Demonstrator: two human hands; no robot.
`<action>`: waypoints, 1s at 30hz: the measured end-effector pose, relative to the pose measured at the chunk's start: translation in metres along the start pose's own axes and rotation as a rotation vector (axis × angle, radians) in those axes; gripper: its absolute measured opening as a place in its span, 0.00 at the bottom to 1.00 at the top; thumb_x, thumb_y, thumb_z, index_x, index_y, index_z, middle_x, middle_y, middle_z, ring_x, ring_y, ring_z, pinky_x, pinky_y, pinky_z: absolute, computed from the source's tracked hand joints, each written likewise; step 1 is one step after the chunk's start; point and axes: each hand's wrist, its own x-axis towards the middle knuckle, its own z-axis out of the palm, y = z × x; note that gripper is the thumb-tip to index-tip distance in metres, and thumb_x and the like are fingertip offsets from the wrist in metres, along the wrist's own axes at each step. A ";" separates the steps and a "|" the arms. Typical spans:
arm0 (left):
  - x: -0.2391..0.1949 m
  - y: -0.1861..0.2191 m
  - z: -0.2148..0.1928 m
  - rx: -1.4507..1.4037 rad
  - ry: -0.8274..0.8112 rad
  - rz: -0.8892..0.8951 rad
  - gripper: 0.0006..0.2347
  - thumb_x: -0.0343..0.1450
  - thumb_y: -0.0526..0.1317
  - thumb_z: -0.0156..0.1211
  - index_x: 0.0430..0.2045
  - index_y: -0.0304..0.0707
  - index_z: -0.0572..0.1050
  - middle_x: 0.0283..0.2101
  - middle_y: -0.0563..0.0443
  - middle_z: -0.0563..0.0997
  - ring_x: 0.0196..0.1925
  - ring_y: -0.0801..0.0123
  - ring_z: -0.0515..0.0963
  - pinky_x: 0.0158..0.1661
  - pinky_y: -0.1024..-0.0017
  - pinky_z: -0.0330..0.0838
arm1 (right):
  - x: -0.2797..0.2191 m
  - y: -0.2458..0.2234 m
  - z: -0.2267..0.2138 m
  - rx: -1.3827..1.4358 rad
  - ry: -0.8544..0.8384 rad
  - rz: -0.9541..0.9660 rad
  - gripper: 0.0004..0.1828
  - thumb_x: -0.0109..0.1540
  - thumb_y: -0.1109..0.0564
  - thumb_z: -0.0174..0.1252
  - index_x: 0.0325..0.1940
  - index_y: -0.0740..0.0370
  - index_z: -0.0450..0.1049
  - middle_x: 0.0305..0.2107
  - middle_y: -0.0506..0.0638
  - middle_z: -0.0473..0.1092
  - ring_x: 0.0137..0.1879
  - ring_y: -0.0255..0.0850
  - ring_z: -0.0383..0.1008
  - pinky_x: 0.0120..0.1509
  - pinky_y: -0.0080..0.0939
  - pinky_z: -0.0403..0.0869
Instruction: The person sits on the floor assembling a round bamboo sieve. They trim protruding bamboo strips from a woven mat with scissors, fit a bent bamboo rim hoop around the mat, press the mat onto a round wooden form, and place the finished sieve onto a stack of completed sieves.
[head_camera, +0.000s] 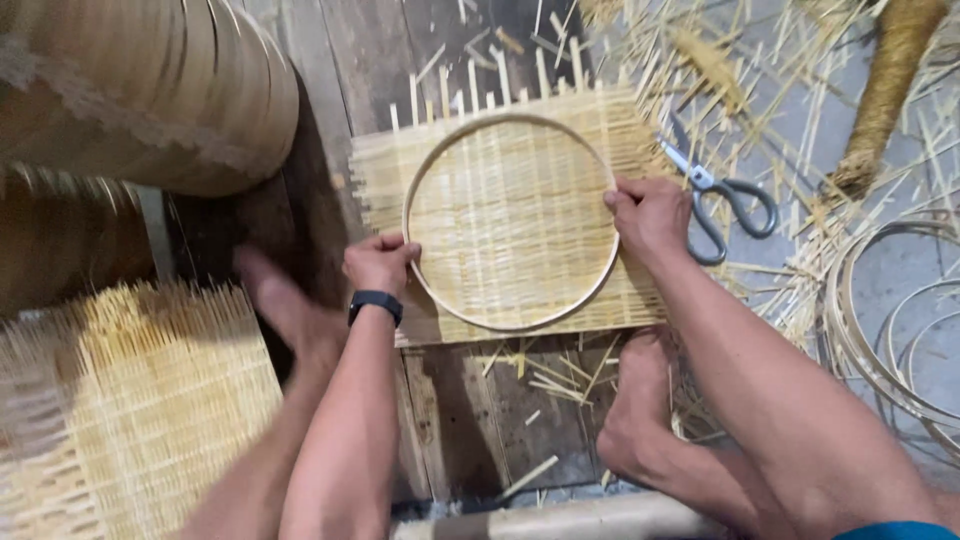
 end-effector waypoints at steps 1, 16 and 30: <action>0.000 0.001 0.000 -0.004 0.000 0.017 0.09 0.61 0.29 0.75 0.32 0.30 0.85 0.32 0.46 0.88 0.30 0.70 0.85 0.37 0.71 0.84 | 0.002 -0.001 -0.001 0.006 0.016 -0.004 0.14 0.59 0.51 0.68 0.49 0.51 0.84 0.34 0.60 0.78 0.40 0.51 0.80 0.52 0.47 0.75; 0.020 -0.009 -0.006 -0.088 -0.223 -0.135 0.12 0.60 0.33 0.77 0.35 0.33 0.85 0.34 0.49 0.87 0.31 0.72 0.84 0.36 0.71 0.80 | 0.011 0.016 0.006 0.044 -0.058 0.102 0.14 0.58 0.53 0.71 0.46 0.57 0.84 0.31 0.54 0.80 0.35 0.40 0.80 0.45 0.38 0.76; 0.025 -0.025 -0.005 -0.217 -0.266 -0.098 0.10 0.61 0.30 0.77 0.33 0.27 0.84 0.33 0.47 0.87 0.32 0.72 0.83 0.34 0.75 0.79 | 0.019 0.021 0.000 0.112 -0.171 0.255 0.16 0.58 0.53 0.71 0.48 0.58 0.83 0.33 0.53 0.81 0.34 0.37 0.78 0.41 0.38 0.77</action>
